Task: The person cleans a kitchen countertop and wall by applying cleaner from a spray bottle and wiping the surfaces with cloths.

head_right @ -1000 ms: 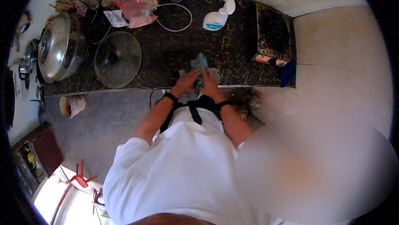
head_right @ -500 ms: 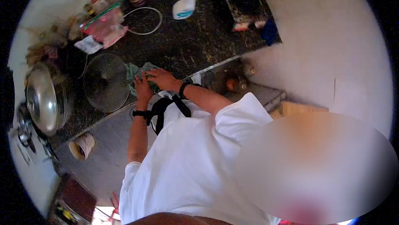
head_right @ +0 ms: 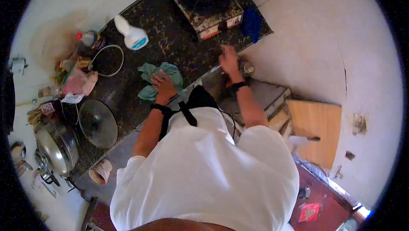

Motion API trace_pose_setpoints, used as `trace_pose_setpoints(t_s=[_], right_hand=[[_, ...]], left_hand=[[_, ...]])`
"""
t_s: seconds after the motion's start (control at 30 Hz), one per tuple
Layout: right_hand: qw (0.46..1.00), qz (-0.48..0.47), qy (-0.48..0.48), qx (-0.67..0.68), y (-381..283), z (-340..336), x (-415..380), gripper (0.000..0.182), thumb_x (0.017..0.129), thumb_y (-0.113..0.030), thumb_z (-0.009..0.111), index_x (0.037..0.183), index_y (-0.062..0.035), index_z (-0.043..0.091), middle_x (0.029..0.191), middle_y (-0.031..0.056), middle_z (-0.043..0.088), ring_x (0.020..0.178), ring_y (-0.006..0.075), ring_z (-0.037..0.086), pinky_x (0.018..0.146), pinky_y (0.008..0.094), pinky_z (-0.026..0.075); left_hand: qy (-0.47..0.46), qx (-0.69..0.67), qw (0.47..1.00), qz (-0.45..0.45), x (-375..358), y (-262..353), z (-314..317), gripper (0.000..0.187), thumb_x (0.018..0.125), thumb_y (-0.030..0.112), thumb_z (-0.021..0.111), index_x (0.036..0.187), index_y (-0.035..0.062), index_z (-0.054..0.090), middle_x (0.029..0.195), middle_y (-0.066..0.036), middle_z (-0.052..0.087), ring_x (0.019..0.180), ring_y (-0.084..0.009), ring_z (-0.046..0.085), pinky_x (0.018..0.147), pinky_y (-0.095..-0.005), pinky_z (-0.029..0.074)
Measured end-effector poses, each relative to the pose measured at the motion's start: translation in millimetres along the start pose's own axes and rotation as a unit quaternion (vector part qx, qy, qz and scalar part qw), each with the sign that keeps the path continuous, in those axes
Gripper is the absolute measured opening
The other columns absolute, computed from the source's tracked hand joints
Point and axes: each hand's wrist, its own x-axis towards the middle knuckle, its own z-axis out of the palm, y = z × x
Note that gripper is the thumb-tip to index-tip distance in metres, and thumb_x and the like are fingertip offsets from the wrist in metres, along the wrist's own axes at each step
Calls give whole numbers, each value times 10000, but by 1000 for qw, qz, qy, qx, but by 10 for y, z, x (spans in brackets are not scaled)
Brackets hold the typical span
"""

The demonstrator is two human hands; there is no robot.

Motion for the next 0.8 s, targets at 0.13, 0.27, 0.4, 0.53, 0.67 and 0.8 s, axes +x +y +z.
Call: trace_pose_setpoints(t_s=[0.13,0.27,0.4,0.53,0.67,0.8], right_hand=[[994,23,14,-101,1227,-792,854,676,751,-62,671,1385,-146,451,1445,224,366,1324,402,359,1096,475,316],[968,-7,-129,-217,1927,-985,1647,878,795,-229,688,1516,-262,188,1540,235,185,1328,499,308,1062,560,344],[943,29,-249,-218,1846,-1143,1890,1087,616,-230,850,1500,-269,218,1492,239,253,1299,510,318,1069,547,316],[955,25,-197,-221,2327,-1071,1895,920,612,-172,830,1411,-200,378,1388,209,363,1236,474,398,1027,529,368],[955,129,-152,-218,2439,-1000,1774,675,734,-164,719,1349,-93,450,1351,264,426,1176,443,490,981,498,419],[985,118,99,-72,2145,-1096,2251,599,835,-250,646,1330,36,466,1294,307,492,1152,448,518,973,475,426]], left_hand=[[-27,-80,996,11,462,815,-108,1105,754,356,687,1499,10,-52,1487,-401,-43,1352,-624,-56,1021,-749,70],[24,-173,980,-98,602,1107,-260,874,852,401,591,1503,63,114,1529,-325,8,1363,-609,-39,1002,-765,123],[31,-89,977,-191,374,892,-322,767,890,436,541,1489,92,208,1541,-292,51,1372,-589,27,997,-759,169],[29,-65,942,-329,230,238,-306,761,893,484,520,1472,65,258,1535,-305,63,1372,-587,46,1004,-749,179],[42,-111,943,-312,271,73,-298,762,889,501,512,1436,11,312,1530,-299,128,1369,-593,38,1010,-748,172],[-75,-116,975,-173,320,568,-795,645,915,442,503,1366,-10,411,1324,-310,481,1337,-523,285,1033,-598,324]])
